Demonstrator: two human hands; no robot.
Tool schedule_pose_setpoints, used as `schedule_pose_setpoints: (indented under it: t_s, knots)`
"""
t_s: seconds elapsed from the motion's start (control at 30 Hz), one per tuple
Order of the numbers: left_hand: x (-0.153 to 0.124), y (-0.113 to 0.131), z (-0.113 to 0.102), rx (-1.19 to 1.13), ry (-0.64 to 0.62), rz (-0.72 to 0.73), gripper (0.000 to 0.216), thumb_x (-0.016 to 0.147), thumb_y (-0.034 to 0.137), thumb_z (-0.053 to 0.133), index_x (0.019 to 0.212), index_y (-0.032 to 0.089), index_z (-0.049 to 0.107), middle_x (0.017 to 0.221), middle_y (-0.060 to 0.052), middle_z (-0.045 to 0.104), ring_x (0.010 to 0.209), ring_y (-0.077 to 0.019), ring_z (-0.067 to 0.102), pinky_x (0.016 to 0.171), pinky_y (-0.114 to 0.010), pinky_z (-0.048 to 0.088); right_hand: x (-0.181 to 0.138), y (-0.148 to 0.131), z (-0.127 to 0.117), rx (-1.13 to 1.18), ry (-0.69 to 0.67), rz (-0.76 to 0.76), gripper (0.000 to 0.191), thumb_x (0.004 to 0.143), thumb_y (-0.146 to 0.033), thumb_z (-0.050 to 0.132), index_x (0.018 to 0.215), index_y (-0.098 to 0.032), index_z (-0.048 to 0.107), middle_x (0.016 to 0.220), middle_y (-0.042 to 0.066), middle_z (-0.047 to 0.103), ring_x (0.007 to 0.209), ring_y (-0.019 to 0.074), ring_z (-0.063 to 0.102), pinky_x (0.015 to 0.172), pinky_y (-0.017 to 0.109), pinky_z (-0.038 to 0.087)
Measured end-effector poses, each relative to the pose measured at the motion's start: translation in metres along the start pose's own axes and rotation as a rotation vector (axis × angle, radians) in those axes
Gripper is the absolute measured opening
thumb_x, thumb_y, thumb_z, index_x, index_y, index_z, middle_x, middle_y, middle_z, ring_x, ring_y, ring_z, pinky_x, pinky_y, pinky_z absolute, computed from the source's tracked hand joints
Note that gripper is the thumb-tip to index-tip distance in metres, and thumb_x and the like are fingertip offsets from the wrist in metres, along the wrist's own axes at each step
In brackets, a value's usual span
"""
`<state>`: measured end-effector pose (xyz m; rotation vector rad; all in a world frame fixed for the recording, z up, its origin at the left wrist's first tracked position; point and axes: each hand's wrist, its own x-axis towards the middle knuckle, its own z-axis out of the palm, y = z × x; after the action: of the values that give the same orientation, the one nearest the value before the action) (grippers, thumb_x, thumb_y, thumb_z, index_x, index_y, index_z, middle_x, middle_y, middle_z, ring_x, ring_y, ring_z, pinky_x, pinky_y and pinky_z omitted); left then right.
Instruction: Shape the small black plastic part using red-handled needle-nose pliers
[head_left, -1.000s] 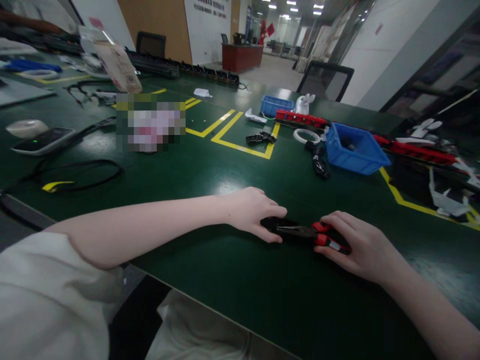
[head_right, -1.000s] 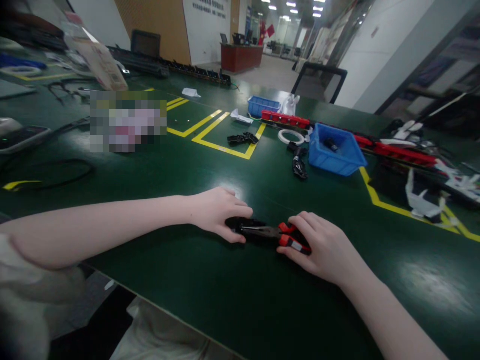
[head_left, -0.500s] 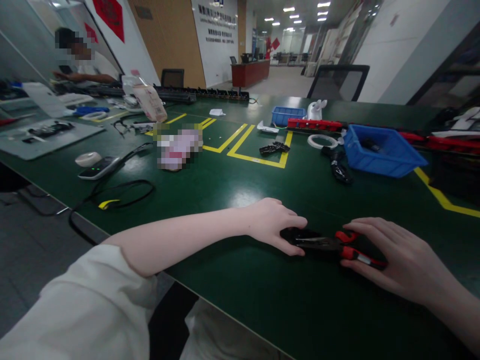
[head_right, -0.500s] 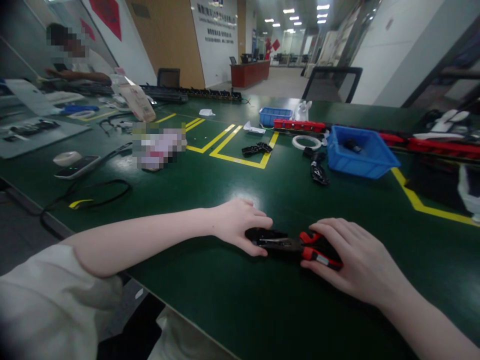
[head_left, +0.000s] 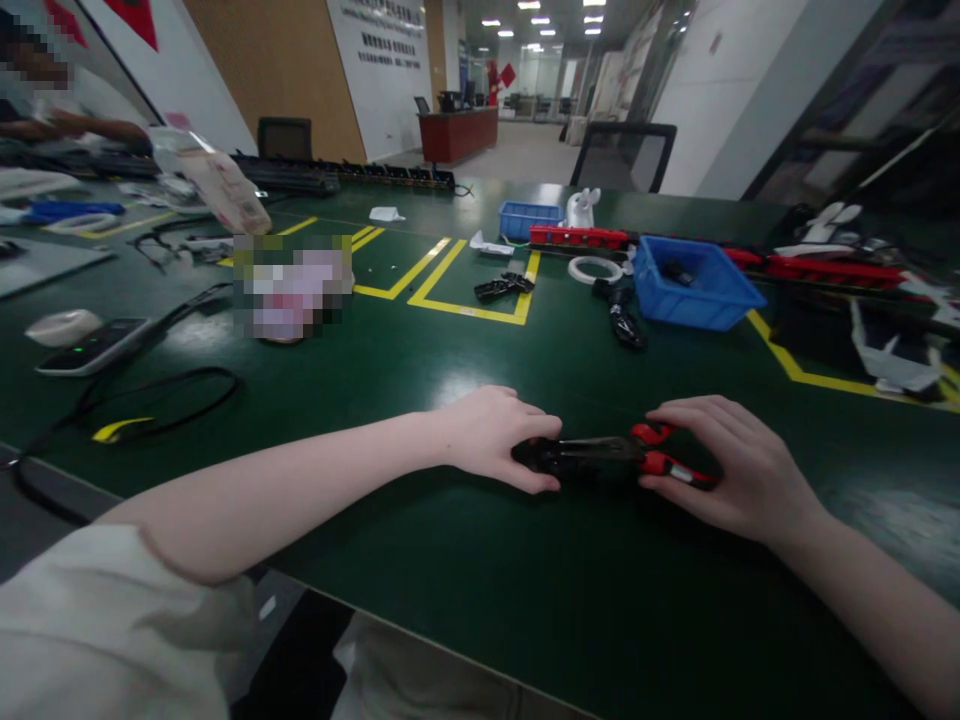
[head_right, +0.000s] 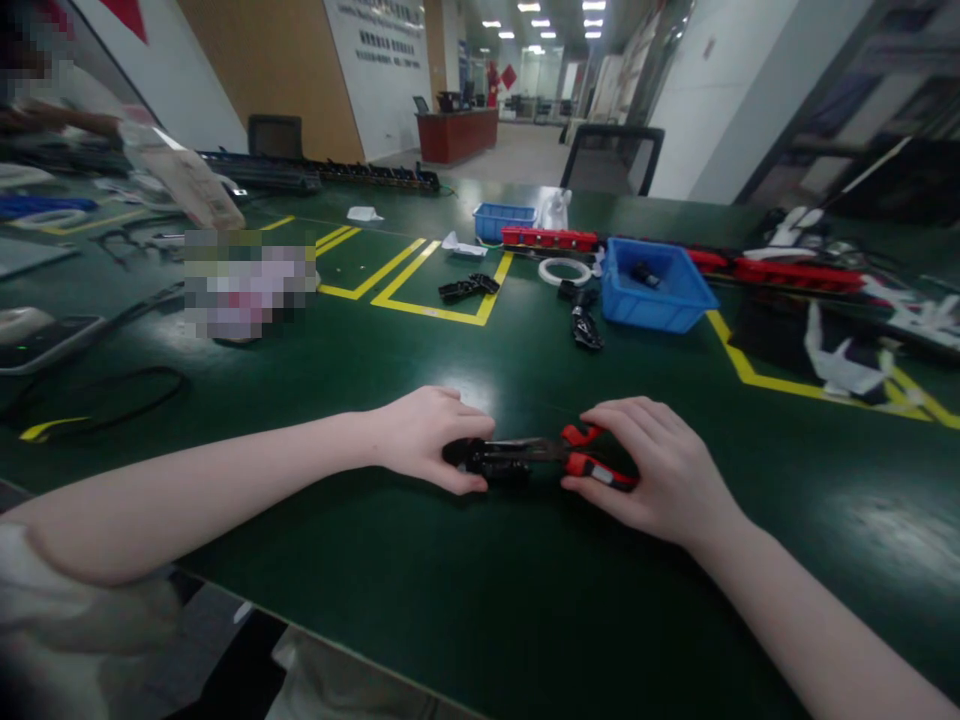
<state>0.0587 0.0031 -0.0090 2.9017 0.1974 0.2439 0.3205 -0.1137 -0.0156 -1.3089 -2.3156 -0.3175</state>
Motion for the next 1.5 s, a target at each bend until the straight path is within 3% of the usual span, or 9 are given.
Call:
schedule_pose_setpoints:
  t_s: [0.13, 0.4, 1.5]
  knots:
    - [-0.001, 0.0, 0.001, -0.013, -0.003, 0.005, 0.039, 0.082, 0.057, 0.055, 0.081, 0.018, 0.051, 0.069, 0.004, 0.06, 0.054, -0.0106, 0.05, 0.06, -0.026, 0.035, -0.001, 0.001, -0.001, 0.064, -0.025, 0.025, 0.039, 0.079, -0.039, 0.065, 0.11, -0.02, 0.05, 0.097, 0.01, 0.061, 0.089, 0.0249, 0.06, 0.073, 0.04, 0.051]
    - [0.0, 0.0, -0.001, -0.024, -0.009, 0.002, 0.038, 0.082, 0.055, 0.056, 0.083, 0.018, 0.052, 0.07, 0.004, 0.06, 0.054, -0.0105, 0.05, 0.061, -0.026, 0.035, -0.001, -0.001, -0.001, 0.131, -0.065, 0.024, 0.039, 0.077, -0.039, 0.066, 0.11, -0.022, 0.052, 0.097, 0.009, 0.062, 0.089, 0.0251, 0.06, 0.073, 0.04, 0.051]
    - [0.0, 0.0, 0.0, -0.02, -0.025, 0.021, 0.038, 0.084, 0.055, 0.053, 0.086, 0.018, 0.053, 0.07, 0.003, 0.058, 0.054, -0.0106, 0.047, 0.06, -0.026, 0.034, 0.006, -0.006, -0.003, 0.077, -0.127, -0.029, 0.034, 0.082, -0.046, 0.058, 0.098, -0.016, 0.055, 0.083, 0.009, 0.064, 0.07, 0.019, 0.061, 0.059, 0.031, 0.051]
